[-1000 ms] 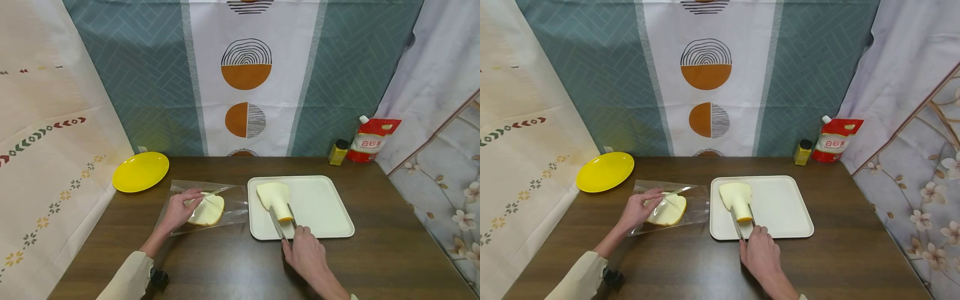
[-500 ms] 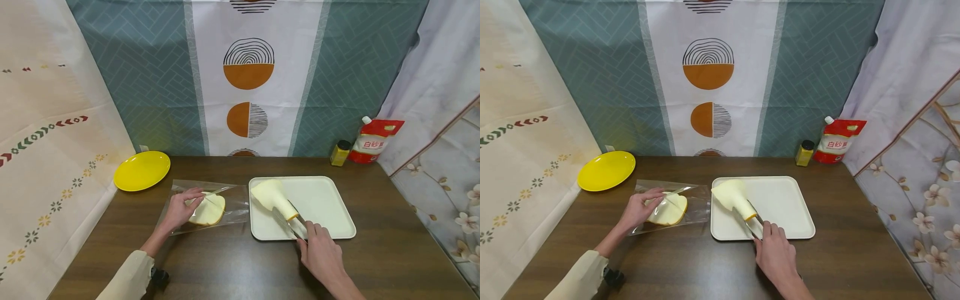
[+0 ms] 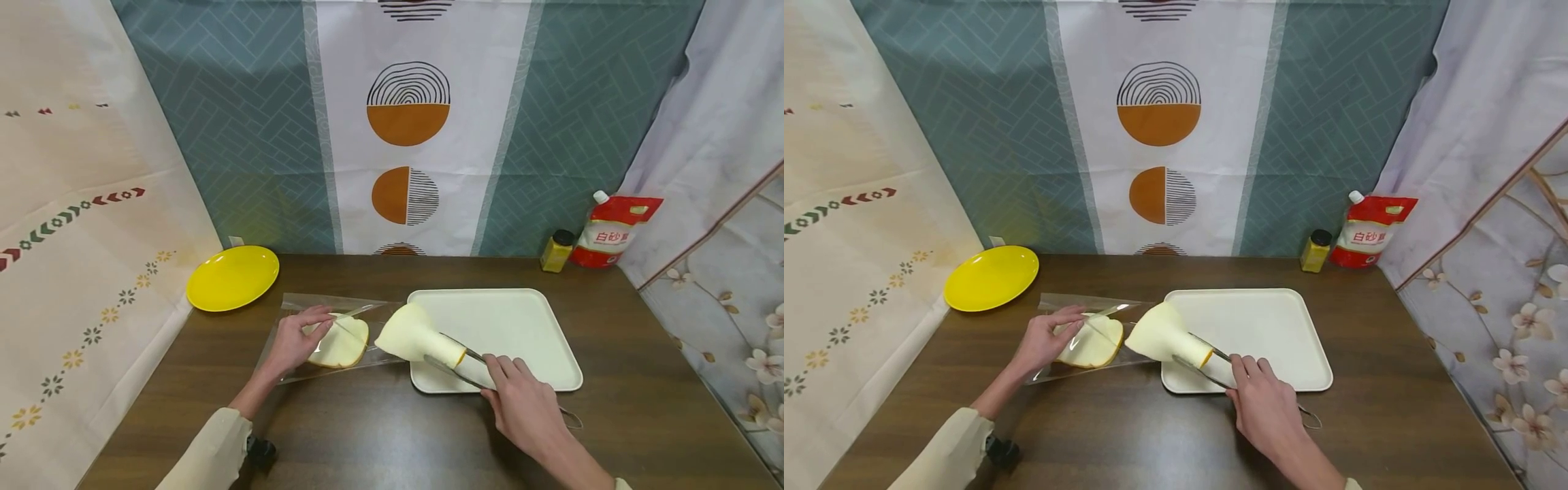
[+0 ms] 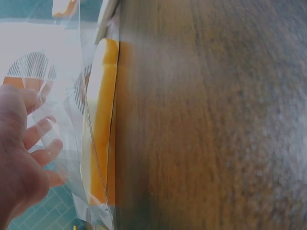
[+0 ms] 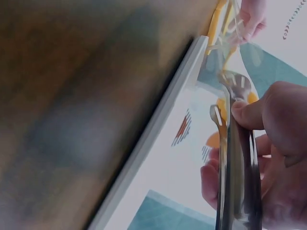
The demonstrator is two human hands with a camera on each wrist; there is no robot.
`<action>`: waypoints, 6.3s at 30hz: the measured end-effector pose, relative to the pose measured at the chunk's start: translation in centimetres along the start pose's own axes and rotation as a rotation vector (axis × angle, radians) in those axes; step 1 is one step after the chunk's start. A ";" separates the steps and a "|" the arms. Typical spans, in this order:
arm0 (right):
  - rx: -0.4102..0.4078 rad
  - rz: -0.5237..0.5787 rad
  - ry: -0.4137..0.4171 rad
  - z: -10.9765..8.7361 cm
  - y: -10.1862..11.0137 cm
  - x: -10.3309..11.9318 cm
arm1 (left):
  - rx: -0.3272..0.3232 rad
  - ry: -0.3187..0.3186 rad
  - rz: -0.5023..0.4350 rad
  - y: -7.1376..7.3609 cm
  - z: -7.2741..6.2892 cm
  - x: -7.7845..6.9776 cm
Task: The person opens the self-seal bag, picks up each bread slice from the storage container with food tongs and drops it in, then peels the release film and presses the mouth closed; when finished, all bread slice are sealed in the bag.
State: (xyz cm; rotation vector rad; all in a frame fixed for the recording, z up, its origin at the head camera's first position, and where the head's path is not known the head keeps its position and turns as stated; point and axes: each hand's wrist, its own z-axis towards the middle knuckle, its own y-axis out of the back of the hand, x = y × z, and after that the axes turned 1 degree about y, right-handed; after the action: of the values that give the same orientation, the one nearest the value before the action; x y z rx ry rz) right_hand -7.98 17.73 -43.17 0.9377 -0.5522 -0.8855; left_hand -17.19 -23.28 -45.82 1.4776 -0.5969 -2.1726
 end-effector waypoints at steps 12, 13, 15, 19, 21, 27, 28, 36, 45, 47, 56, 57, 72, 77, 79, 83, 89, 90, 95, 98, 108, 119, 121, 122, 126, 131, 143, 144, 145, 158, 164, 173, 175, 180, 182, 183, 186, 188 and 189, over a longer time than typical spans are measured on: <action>0.080 0.001 0.133 2.4 -0.2 -0.1 | -0.042 -0.068 -0.011 -0.1 -0.1 0.0; 0.094 0.005 0.140 2.6 -0.3 -0.1 | -0.044 -0.073 -0.005 -0.1 -0.1 0.0; 0.123 0.017 0.151 3.1 -0.3 -0.2 | -0.045 -0.074 0.003 -0.2 -0.2 0.0; 0.170 0.040 0.161 3.8 -0.2 -0.3 | -0.046 -0.061 0.009 -0.2 -0.4 -0.2; 0.182 0.052 0.163 4.1 -0.1 -0.4 | -0.053 -0.061 0.007 -0.3 -0.4 -0.3; 0.235 0.103 0.157 4.5 0.7 -0.9 | -0.067 -0.078 0.016 -0.3 -0.3 -0.3; 0.245 0.114 0.158 4.7 0.7 -1.1 | -0.067 -0.084 0.019 -0.3 -0.3 -0.4; 0.319 0.175 0.168 6.3 0.2 -1.6 | -0.080 -0.142 0.015 -0.4 -0.2 -0.5; 0.345 0.181 0.166 7.9 -1.1 -0.4 | -0.082 -0.161 0.020 -0.5 0.0 -0.7; 0.353 0.179 0.163 8.3 -1.3 0.0 | -0.083 -0.166 0.021 -0.4 0.0 -0.7; 0.381 0.177 0.145 9.2 -2.6 1.6 | -0.081 -0.149 0.017 -0.4 0.0 -0.7; 0.382 0.176 0.143 9.3 -2.7 1.7 | -0.083 -0.151 0.018 -0.4 0.0 -0.7; 0.359 0.195 0.119 10.6 -4.3 3.6 | -0.112 -0.156 -0.008 -0.6 0.2 -1.1; 0.386 0.189 0.128 10.8 -4.4 3.7 | -0.131 -0.151 -0.008 -0.5 0.1 -1.1; 0.397 0.194 0.133 10.9 -4.4 3.7 | -0.136 -0.148 -0.015 -0.5 0.1 -1.2; 0.409 0.202 0.142 11.0 -4.2 3.8 | -0.153 -0.142 -0.014 -0.4 0.1 -1.0; 0.405 0.200 0.146 10.9 -4.2 3.8 | -0.163 -0.099 -0.038 -0.2 0.2 -1.0; 0.401 0.200 0.147 10.9 -4.2 3.9 | -0.161 -0.098 -0.037 -0.2 0.2 -1.0; 0.385 0.179 0.146 11.5 -4.2 4.4 | -0.165 -0.098 -0.026 -0.5 0.0 -1.1; 0.379 0.158 0.144 11.9 -4.2 4.7 | -0.167 -0.108 -0.025 -0.5 0.0 -1.1; 0.361 0.166 0.144 12.8 -4.8 6.0 | -0.134 -0.041 -0.029 -0.4 -0.2 -1.5; 0.384 0.191 0.134 12.9 -5.6 6.3 | -0.152 -0.073 -0.037 -0.5 -0.2 -1.3; 0.383 0.201 0.135 12.8 -5.8 6.3 | -0.158 -0.073 -0.043 -0.5 -0.2 -1.3; 0.380 0.205 0.136 12.8 -5.9 6.3 | -0.162 -0.079 -0.046 -0.6 -0.2 -1.3; 0.352 0.212 0.151 12.9 -6.3 6.3 | -0.179 -0.104 -0.055 -0.8 -0.1 -1.3; 0.352 0.215 0.165 13.1 -6.4 6.2 | -0.181 -0.098 -0.041 -0.8 0.0 -1.4; 0.336 0.217 0.191 13.5 -6.8 6.5 | -0.203 -0.139 -0.064 -1.2 0.2 -1.3; 0.334 0.218 0.192 13.6 -6.9 6.5 | -0.205 -0.136 -0.065 -1.3 0.2 -1.3; 0.333 0.218 0.192 13.6 -6.9 6.5 | -0.207 -0.134 -0.063 -1.3 0.3 -1.3; 0.357 0.210 0.215 14.0 -7.6 6.2 | -0.179 -0.059 -0.038 -1.2 0.3 -1.3; 0.418 0.250 0.219 14.2 -7.1 5.7 | -0.191 -0.080 -0.049 -1.4 0.3 -1.1; 0.500 0.314 0.182 15.4 -6.3 5.0 | -0.165 -0.058 -0.043 -1.6 0.3 -1.0; 0.521 0.326 0.164 15.6 -6.1 4.9 | -0.164 -0.056 -0.040 -1.7 0.3 -1.0; 0.556 0.335 0.129 15.9 -5.4 4.6 | -0.168 -0.055 -0.028 -1.8 0.3 -1.0; 0.565 0.331 0.119 15.8 -5.2 4.6 | -0.168 -0.057 -0.034 -1.8 0.3 -1.1; 0.565 0.330 0.114 15.8 -5.1 4.6 | -0.168 -0.058 -0.039 -1.9 0.2 -1.2; 0.564 0.335 0.099 15.8 -4.7 4.4 | -0.165 -0.055 -0.049 -1.9 0.2 -1.2; 0.555 0.345 0.093 15.7 -4.4 4.2 | -0.167 -0.056 -0.053 -2.0 0.2 -1.2; 0.547 0.351 0.093 15.6 -4.2 4.1 | -0.169 -0.058 -0.050 -2.0 0.2 -1.1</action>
State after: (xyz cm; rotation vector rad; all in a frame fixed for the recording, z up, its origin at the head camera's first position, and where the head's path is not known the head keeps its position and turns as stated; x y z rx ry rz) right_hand -19.02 5.93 -38.87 1.3166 -0.8711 -0.3713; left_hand -17.22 -20.96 -46.11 1.3583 -0.3883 -2.2498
